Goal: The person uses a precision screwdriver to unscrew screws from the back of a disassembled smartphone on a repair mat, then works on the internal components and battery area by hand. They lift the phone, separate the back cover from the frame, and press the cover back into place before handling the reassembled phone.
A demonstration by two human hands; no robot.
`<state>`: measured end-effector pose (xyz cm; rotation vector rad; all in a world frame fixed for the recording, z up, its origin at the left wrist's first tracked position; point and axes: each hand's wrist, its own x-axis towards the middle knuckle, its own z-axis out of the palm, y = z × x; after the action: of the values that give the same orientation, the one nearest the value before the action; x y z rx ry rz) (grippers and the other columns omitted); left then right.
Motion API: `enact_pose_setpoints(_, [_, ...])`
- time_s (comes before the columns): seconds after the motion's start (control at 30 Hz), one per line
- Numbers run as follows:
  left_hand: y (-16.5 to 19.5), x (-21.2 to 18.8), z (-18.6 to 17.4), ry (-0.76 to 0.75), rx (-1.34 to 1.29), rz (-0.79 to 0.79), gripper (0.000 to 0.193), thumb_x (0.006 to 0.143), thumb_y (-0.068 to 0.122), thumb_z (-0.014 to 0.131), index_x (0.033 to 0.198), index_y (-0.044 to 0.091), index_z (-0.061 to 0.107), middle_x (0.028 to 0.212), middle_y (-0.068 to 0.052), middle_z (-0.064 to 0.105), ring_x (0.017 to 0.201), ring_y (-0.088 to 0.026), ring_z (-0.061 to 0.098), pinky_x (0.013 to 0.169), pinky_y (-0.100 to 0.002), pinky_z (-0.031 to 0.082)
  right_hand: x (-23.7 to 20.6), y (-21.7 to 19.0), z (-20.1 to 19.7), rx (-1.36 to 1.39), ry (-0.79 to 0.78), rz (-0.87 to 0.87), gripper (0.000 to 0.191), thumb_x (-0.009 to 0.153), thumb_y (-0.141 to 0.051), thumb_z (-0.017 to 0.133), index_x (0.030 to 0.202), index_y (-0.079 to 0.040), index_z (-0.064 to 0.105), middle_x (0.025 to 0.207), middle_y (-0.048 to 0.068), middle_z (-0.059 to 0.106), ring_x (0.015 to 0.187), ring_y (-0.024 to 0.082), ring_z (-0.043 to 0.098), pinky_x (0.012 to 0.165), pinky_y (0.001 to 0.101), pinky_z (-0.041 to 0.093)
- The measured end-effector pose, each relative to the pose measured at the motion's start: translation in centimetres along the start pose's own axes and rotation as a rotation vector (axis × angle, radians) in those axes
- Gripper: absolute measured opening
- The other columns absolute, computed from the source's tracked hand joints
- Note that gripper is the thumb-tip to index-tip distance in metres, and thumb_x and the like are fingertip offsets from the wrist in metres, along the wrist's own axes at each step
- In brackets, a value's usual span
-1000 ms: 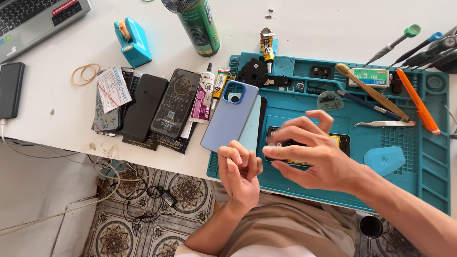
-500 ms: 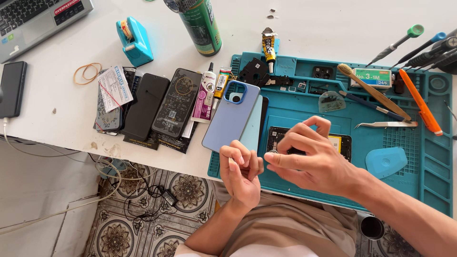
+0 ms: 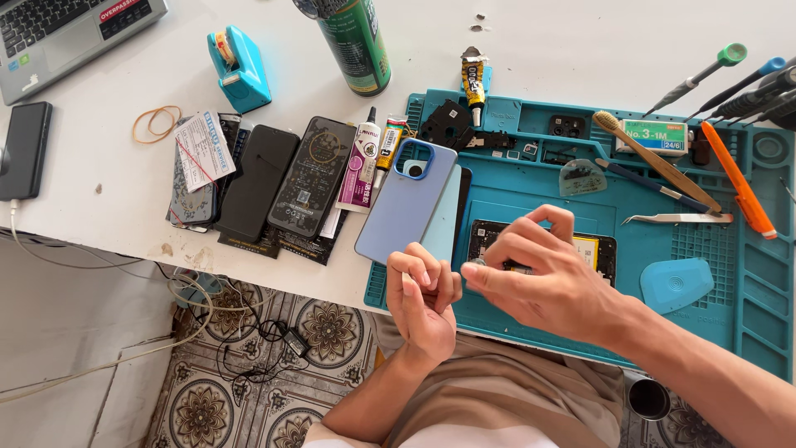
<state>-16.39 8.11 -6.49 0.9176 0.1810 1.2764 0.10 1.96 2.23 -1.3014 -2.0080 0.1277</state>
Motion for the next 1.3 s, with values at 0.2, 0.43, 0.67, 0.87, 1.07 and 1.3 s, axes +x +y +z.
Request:
enact_pose_setpoints(0.2, [-0.1, -0.1, 0.0, 0.002, -0.002, -0.003, 0.035, 0.113, 0.042, 0.045, 0.100, 0.010, 0.039, 0.090, -0.003, 0.036, 0.055, -0.008, 0.026, 0.053, -0.026, 0.024, 0.2, 0.1, -0.5, 0.050, 0.014, -0.012, 0.050, 0.082, -0.012, 0.081, 0.127, -0.026, 0.065, 0.110, -0.001, 0.069, 0.100, 0.018, 0.066, 0.096, 0.0425, 0.037])
enact_pose_setpoints(0.43, [0.0, 0.1, 0.3, -0.007, -0.002, 0.000, 0.035, 0.114, 0.041, 0.045, 0.099, 0.010, 0.039, 0.090, -0.003, 0.037, 0.056, -0.008, 0.026, 0.053, -0.027, 0.024, 0.8, 0.1, -1.1, 0.162, 0.016, -0.042, 0.048, 0.086, -0.007, 0.076, 0.130, -0.022, 0.063, 0.126, 0.006, 0.069, 0.112, 0.024, 0.067, 0.098, 0.0407, 0.040])
enact_pose_setpoints(0.67, [-0.2, -0.3, 0.6, 0.019, -0.011, -0.003, 0.035, 0.113, 0.042, 0.046, 0.100, 0.010, 0.039, 0.090, -0.004, 0.037, 0.056, -0.009, 0.027, 0.053, -0.028, 0.024, 0.0, 0.6, -0.7, 0.125, -0.019, -0.032, 0.045, 0.091, -0.004, 0.077, 0.129, -0.022, 0.064, 0.111, 0.000, 0.071, 0.092, 0.018, 0.068, 0.098, 0.0418, 0.046])
enact_pose_setpoints(0.87, [-0.3, -0.3, 0.6, 0.019, 0.036, -0.014, 0.034, 0.113, 0.039, 0.044, 0.099, 0.009, 0.039, 0.089, -0.004, 0.036, 0.056, -0.009, 0.026, 0.053, -0.028, 0.023, -0.8, 1.2, -0.5, 0.176, -0.013, -0.050, 0.044, 0.094, -0.003, 0.074, 0.133, -0.018, 0.062, 0.114, 0.005, 0.070, 0.094, 0.021, 0.068, 0.096, 0.0412, 0.051])
enact_pose_setpoints(1.07, [-0.6, -0.5, 0.6, 0.032, 0.027, -0.019, 0.033, 0.113, 0.038, 0.044, 0.098, 0.009, 0.038, 0.089, -0.004, 0.036, 0.055, -0.009, 0.025, 0.052, -0.028, 0.023, -1.1, 1.9, -0.5, 0.225, -0.006, -0.040, 0.045, 0.096, 0.001, 0.070, 0.136, -0.018, 0.059, 0.119, 0.005, 0.072, 0.099, 0.023, 0.071, 0.097, 0.0407, 0.052])
enact_pose_setpoints(1.3, [-0.4, -0.5, 0.7, 0.025, 0.041, -0.014, 0.035, 0.113, 0.039, 0.044, 0.098, 0.009, 0.038, 0.089, -0.004, 0.036, 0.055, -0.009, 0.025, 0.052, -0.028, 0.023, -1.2, 1.6, -0.1, 0.220, -0.001, -0.033, 0.044, 0.097, 0.003, 0.069, 0.136, -0.015, 0.058, 0.114, 0.007, 0.072, 0.100, 0.023, 0.071, 0.094, 0.0409, 0.054])
